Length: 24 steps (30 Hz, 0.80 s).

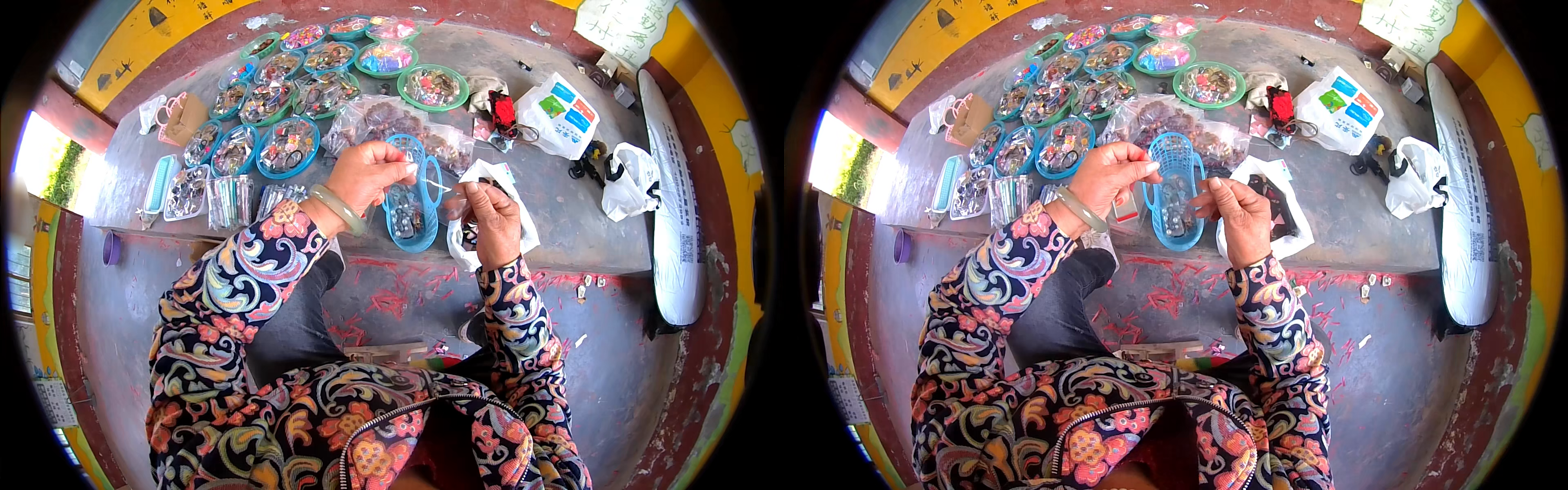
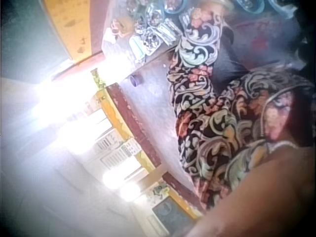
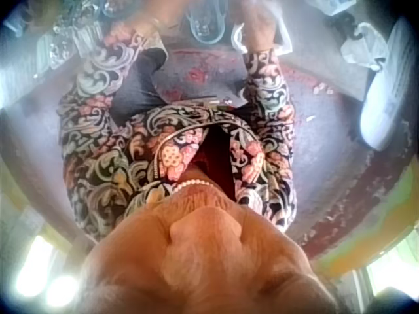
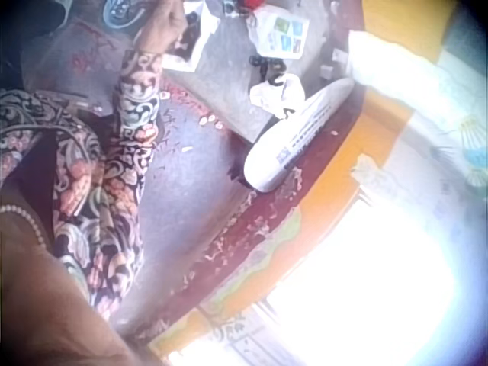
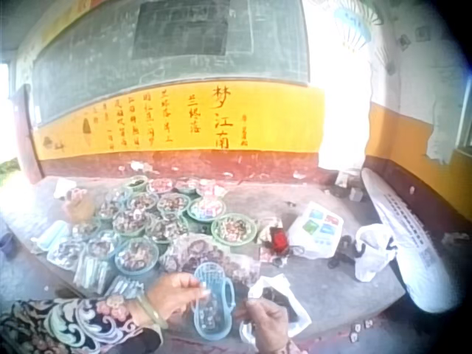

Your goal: The person sits on the floor and assembles small keychains by hand. They pick up metal rings and small decorative charms from a white bag and a blue basket, then link them together. The person occasionally uses a small white card to assist in the assembly process.

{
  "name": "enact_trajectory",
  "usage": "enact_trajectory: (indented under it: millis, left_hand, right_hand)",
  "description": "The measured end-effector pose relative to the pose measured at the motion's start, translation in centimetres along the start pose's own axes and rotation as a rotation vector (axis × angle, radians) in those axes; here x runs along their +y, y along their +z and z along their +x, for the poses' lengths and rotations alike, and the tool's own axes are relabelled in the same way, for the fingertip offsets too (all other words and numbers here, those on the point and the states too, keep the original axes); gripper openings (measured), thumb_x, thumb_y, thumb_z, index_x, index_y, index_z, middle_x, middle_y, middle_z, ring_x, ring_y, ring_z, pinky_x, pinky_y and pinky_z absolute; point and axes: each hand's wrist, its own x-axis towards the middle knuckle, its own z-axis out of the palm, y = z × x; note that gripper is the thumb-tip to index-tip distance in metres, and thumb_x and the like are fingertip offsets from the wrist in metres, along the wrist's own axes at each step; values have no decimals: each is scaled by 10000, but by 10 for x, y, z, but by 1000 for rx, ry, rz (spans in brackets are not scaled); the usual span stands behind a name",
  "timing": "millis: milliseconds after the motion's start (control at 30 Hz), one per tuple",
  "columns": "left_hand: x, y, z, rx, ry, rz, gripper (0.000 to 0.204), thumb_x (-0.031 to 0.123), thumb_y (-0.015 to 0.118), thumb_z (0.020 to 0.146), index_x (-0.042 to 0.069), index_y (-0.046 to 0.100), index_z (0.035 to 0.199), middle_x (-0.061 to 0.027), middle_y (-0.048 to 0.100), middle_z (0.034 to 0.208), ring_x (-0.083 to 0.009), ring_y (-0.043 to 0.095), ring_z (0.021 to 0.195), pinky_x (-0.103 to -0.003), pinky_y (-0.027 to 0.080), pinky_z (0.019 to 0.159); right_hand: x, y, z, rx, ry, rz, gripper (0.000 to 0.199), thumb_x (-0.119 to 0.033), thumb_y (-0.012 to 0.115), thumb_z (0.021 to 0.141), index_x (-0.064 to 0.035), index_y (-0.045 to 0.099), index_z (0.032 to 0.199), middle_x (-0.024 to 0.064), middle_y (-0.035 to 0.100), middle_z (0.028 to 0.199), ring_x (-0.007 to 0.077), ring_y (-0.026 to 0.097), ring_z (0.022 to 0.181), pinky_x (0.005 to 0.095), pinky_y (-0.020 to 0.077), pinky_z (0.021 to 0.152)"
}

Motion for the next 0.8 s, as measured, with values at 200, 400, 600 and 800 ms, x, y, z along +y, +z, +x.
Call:
enact_trajectory:
  millis: [200, 400, 600, 800]
  left_hand:
    - [-2, 1, 2, 21, 211, 173, 108, 105, 576, 822, 12, 547, 869, -49, 618, 758, -6, 483, 533, -156, 335, 396]
    - [-24, -5, 9, -77, 323, 415, 85, 17, 600, 778, 22, 555, 850, -4, 592, 715, -41, 525, 643, -194, 428, 561]
    - [-17, 12, -6, -165, 418, 660, 94, 52, 617, 752, 27, 562, 824, -54, 599, 707, -106, 565, 653, -241, 448, 590]
    - [-16, 15, -9, -219, 463, 730, 143, 48, 592, 745, 41, 545, 879, -106, 617, 761, -192, 617, 718, -282, 472, 625]
  right_hand:
    - [3, -8, 5, -222, 70, -341, 219, -176, 569, 837, 38, 611, 858, 80, 632, 711, 117, 586, 630, 221, 442, 555]
    - [-27, 11, -8, -81, -379, -830, 317, -85, 649, 690, -88, 586, 1001, 73, 582, 756, 189, 560, 563, 299, 454, 530]
    - [-22, 22, -15, -220, -621, -1013, 256, -75, 614, 695, -81, 564, 947, 93, 571, 671, 273, 573, 592, 352, 453, 512]
    - [-26, 20, -19, -268, -483, -1113, 194, -122, 618, 698, -65, 549, 870, 103, 577, 660, 290, 580, 604, 371, 451, 516]
